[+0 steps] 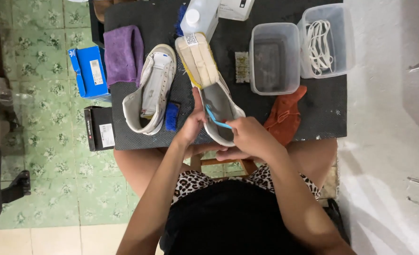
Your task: The person cleans a white high-top sneaker by scrubbing the interior and exterior with a blue brush and wiping with an orange cloth. The person removes the insole, scrubs the inside of the shoe, and then scrubs the outer surface and sole before wiping the shoe with the cloth.
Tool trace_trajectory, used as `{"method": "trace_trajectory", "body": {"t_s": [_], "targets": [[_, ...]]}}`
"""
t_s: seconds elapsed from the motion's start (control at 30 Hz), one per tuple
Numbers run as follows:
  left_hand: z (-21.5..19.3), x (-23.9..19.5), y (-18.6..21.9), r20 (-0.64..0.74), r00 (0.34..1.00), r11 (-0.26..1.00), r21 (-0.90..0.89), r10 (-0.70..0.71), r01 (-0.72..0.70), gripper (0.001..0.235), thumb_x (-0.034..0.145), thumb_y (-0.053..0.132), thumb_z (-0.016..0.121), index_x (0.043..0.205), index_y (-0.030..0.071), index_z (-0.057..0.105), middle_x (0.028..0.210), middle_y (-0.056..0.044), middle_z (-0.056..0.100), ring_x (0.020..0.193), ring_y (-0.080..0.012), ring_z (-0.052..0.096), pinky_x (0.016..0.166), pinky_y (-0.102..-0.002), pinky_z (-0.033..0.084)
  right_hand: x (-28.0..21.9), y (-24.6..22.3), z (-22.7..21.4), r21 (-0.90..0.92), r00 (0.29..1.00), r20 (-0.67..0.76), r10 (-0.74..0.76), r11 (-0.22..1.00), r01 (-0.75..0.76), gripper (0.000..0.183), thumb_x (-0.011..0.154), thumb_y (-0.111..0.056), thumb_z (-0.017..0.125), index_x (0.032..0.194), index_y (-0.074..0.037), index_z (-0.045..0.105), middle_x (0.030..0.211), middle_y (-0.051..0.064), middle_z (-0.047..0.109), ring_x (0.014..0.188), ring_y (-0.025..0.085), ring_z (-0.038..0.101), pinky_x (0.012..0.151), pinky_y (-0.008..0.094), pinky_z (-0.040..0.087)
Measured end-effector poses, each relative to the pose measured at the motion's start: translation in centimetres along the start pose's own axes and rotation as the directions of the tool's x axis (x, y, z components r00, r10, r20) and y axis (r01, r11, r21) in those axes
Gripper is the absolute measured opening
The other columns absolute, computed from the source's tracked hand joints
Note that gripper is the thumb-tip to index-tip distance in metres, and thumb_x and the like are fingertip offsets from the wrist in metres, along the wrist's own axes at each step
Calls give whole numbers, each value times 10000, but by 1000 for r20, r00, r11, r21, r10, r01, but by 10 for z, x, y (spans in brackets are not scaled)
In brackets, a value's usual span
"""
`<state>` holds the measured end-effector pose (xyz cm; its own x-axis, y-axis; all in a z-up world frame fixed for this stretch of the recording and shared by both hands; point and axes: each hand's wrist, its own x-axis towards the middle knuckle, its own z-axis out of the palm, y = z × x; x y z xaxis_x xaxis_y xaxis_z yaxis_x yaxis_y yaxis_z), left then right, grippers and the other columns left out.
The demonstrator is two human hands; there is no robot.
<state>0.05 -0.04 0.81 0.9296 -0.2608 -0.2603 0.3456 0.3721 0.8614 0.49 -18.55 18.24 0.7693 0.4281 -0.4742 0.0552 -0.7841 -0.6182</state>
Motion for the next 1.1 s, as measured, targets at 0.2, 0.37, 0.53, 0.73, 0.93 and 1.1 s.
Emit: {"method": "trace_trajectory", "body": {"t_s": [0.2,0.37,0.53,0.73,0.93,1.1], "targets": [[4,-3,3,5,1000,1000,30,10,-10,1235,628,83,478,1613,165,-262,1679,-115,-311,1559,-304,-200,1247,-351,59,-3,11,14,14,1000,16,2,1000,-3,370,948,-29,464,1194,46,730,926,277,749,892,443,726,709,445,578],[2,1,4,-3,999,998,53,35,-34,1228,630,84,474,1622,159,-245,1686,-99,-297,1561,-286,-185,1247,-338,63,-11,-4,13,-49,1000,-3,-7,999,7,429,937,-40,477,1313,13,676,1004,255,758,947,425,731,766,451,606],[-10,9,-27,-18,998,996,69,55,-54,1206,643,68,465,1629,139,-227,1677,-104,-311,1561,-285,-193,1260,-351,40,-19,-12,4,-6,999,-7,-31,1000,31,407,923,-28,478,1266,28,689,957,287,747,912,464,722,709,471,612],[-7,11,-22,-71,997,998,60,35,-31,1251,591,76,517,1662,158,-125,1719,-41,-167,1563,-262,21,1225,-341,201,11,31,43,94,999,7,32,995,-32,402,938,-92,483,1252,24,706,930,261,749,899,465,709,741,455,594],[-14,22,-14,-49,998,993,108,43,-38,1212,661,79,503,1595,84,-269,1681,-220,-250,1576,-384,-117,1265,-482,36,32,31,66,-39,947,-312,-79,997,71,206,899,-177,571,908,-89,756,697,171,708,774,404,729,717,462,589],[-15,36,-4,-107,990,810,586,96,-15,878,967,206,472,1647,7,-47,1696,-225,-137,1576,-379,-101,1272,-505,-118,59,46,78,-8,934,-348,-81,996,84,232,874,-158,558,796,-71,758,678,200,687,752,451,708,673,512,562]]}}
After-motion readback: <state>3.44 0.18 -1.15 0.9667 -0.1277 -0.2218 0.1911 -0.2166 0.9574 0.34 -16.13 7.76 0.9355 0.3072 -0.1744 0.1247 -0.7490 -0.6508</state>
